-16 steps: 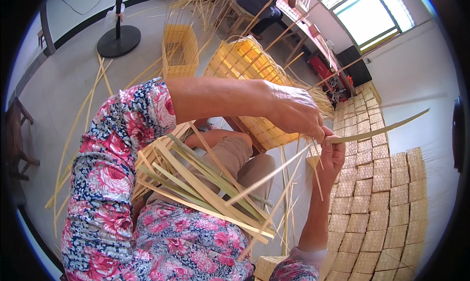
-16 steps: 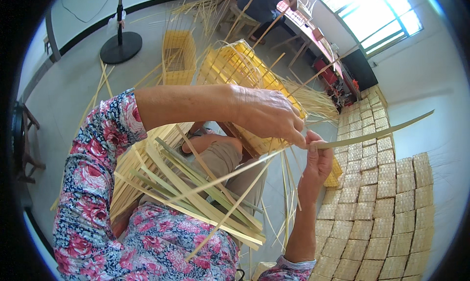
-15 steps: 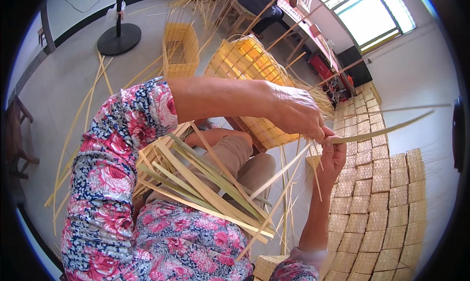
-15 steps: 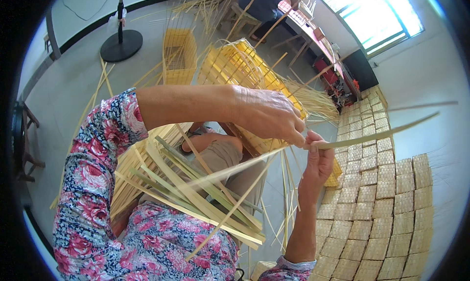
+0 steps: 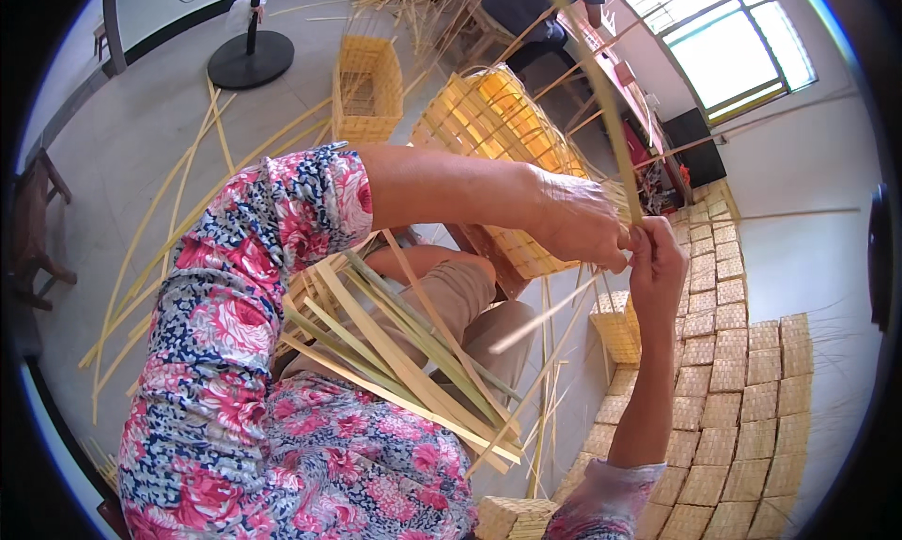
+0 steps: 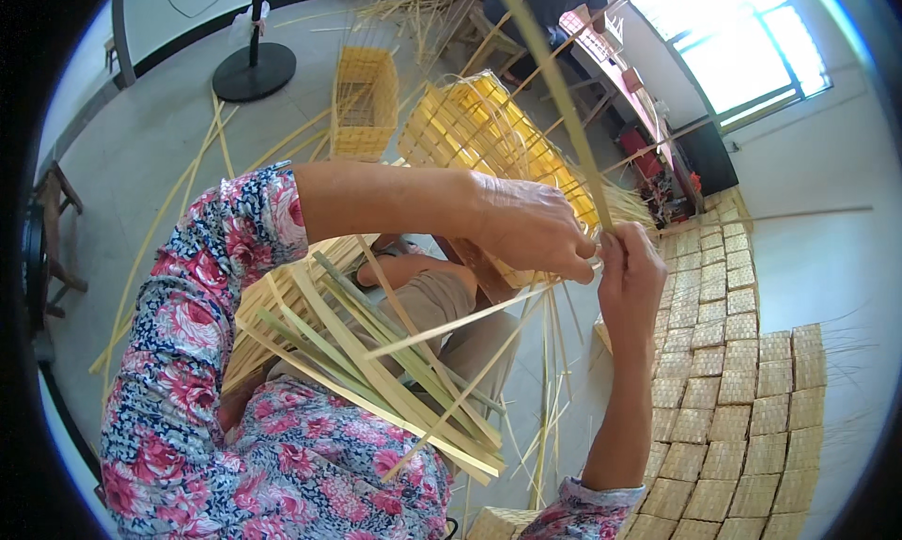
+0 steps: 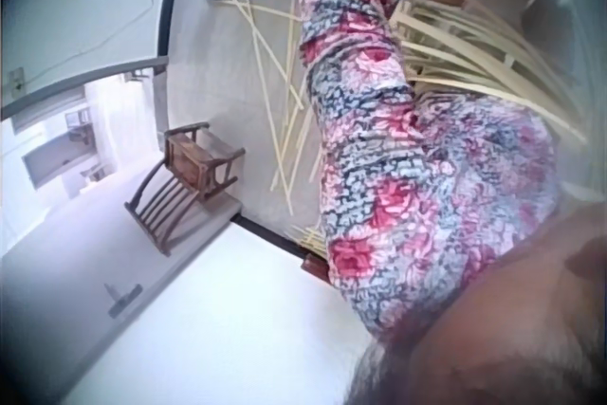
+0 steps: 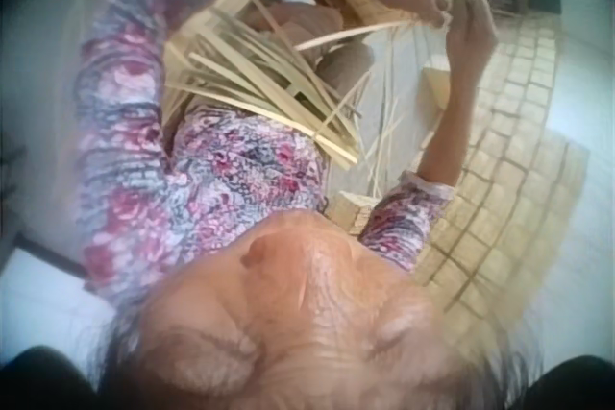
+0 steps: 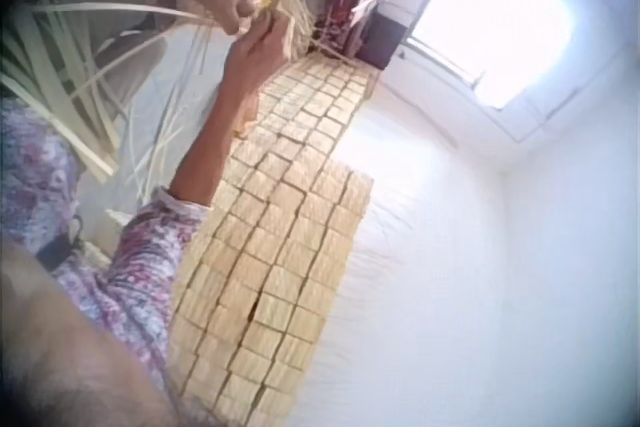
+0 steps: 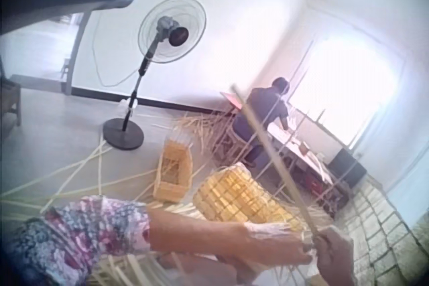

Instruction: The person weaves a rectangular basket using thin bamboo strips, interlacing them through the vertical frame. They repeatedly insert and pull strips through the structure, adjusting alignment and tension by hand.

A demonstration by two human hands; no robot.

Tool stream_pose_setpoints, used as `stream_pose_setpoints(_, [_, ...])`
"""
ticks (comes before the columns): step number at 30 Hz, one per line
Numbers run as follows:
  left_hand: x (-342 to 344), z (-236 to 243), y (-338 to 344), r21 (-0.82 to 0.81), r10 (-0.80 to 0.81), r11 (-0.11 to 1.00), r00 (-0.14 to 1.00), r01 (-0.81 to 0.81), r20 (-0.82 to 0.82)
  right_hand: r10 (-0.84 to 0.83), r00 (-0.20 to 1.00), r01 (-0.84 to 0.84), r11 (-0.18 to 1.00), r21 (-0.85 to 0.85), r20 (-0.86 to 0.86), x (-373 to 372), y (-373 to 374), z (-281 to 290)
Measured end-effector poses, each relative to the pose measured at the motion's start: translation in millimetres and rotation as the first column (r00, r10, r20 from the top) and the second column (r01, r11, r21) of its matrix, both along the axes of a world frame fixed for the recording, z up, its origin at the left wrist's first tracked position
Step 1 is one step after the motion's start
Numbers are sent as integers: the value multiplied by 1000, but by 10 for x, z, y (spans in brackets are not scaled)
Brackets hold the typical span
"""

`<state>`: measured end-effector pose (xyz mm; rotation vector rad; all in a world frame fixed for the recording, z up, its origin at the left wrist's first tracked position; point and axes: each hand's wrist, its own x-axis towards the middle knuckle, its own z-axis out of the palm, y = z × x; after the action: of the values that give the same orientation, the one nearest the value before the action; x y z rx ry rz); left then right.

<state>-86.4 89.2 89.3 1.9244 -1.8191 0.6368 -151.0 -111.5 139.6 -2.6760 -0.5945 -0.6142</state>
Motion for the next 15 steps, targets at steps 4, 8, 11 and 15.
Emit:
stream_pose_setpoints(4, [14,-49,-16,26,-23,999,998,21,50,-146,988,154,952,-263,49,159,-309,-156])
stream_pose_setpoints(8, [37,-95,36,-58,-68,996,995,72,68,-190,964,262,814,-518,189,176,-512,-465])
stream_pose_setpoints(11, [45,-108,60,-65,-73,995,996,76,51,-178,967,249,819,-516,183,214,-573,-607])
stream_pose_setpoints(15, [88,-19,82,-65,-66,995,997,69,49,-208,968,250,843,-477,140,284,-729,-682])
